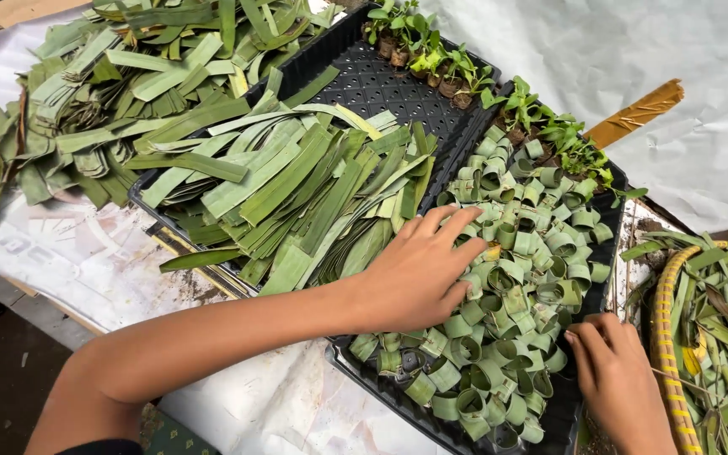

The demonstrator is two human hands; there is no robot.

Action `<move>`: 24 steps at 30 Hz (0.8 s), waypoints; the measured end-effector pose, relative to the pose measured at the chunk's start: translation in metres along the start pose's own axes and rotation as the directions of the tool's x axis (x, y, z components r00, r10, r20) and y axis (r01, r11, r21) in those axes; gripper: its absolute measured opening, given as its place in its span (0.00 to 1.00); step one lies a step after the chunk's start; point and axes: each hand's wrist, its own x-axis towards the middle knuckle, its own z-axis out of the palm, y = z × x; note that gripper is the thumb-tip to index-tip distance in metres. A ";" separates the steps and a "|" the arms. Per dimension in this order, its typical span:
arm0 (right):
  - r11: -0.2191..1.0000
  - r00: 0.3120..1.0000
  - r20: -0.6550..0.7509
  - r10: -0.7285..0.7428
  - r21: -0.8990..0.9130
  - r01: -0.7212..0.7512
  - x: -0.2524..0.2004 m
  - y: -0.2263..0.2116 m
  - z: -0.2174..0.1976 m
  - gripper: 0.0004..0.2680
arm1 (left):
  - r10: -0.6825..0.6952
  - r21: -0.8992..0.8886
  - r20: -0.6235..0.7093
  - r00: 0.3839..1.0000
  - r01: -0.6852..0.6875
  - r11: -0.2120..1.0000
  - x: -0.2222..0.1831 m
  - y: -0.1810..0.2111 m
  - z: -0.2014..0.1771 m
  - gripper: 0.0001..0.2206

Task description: Folding and rolling long green leaf strips into small, cylindrical pots to be used for planting seedlings.

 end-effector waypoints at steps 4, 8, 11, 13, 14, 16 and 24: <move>0.999 0.994 0.099 0.038 -0.033 -0.035 -0.006 0.015 0.014 0.08 | -0.045 0.179 -0.099 0.994 0.062 0.982 -0.035 -0.037 -0.015 0.09; 0.997 0.971 0.233 0.049 -0.069 -0.034 0.012 0.009 0.000 0.13 | -0.136 0.435 -0.150 0.979 0.189 0.881 -0.064 -0.062 -0.041 0.13; 0.988 0.963 0.252 0.091 -0.147 -0.054 0.033 -0.009 -0.018 0.13 | -0.196 0.416 -0.141 0.970 0.237 0.878 -0.083 -0.073 -0.048 0.13; 0.974 0.964 0.244 0.107 -0.218 -0.053 0.046 -0.025 -0.031 0.12 | -0.224 0.370 -0.122 0.967 0.253 0.894 -0.090 -0.077 -0.046 0.14; 0.978 0.976 0.202 0.083 -0.205 -0.041 0.053 -0.034 -0.037 0.12 | -0.214 0.344 -0.126 0.969 0.245 0.906 -0.089 -0.079 -0.045 0.11; 0.981 0.986 0.158 0.057 -0.194 -0.026 0.064 -0.051 -0.047 0.12 | -0.203 0.318 -0.133 0.970 0.236 0.918 -0.088 -0.082 -0.044 0.09; 0.990 0.992 0.098 -0.081 -0.108 0.092 0.075 -0.084 -0.059 0.11 | -0.340 0.005 -0.154 0.928 0.345 0.939 -0.081 -0.091 -0.055 0.03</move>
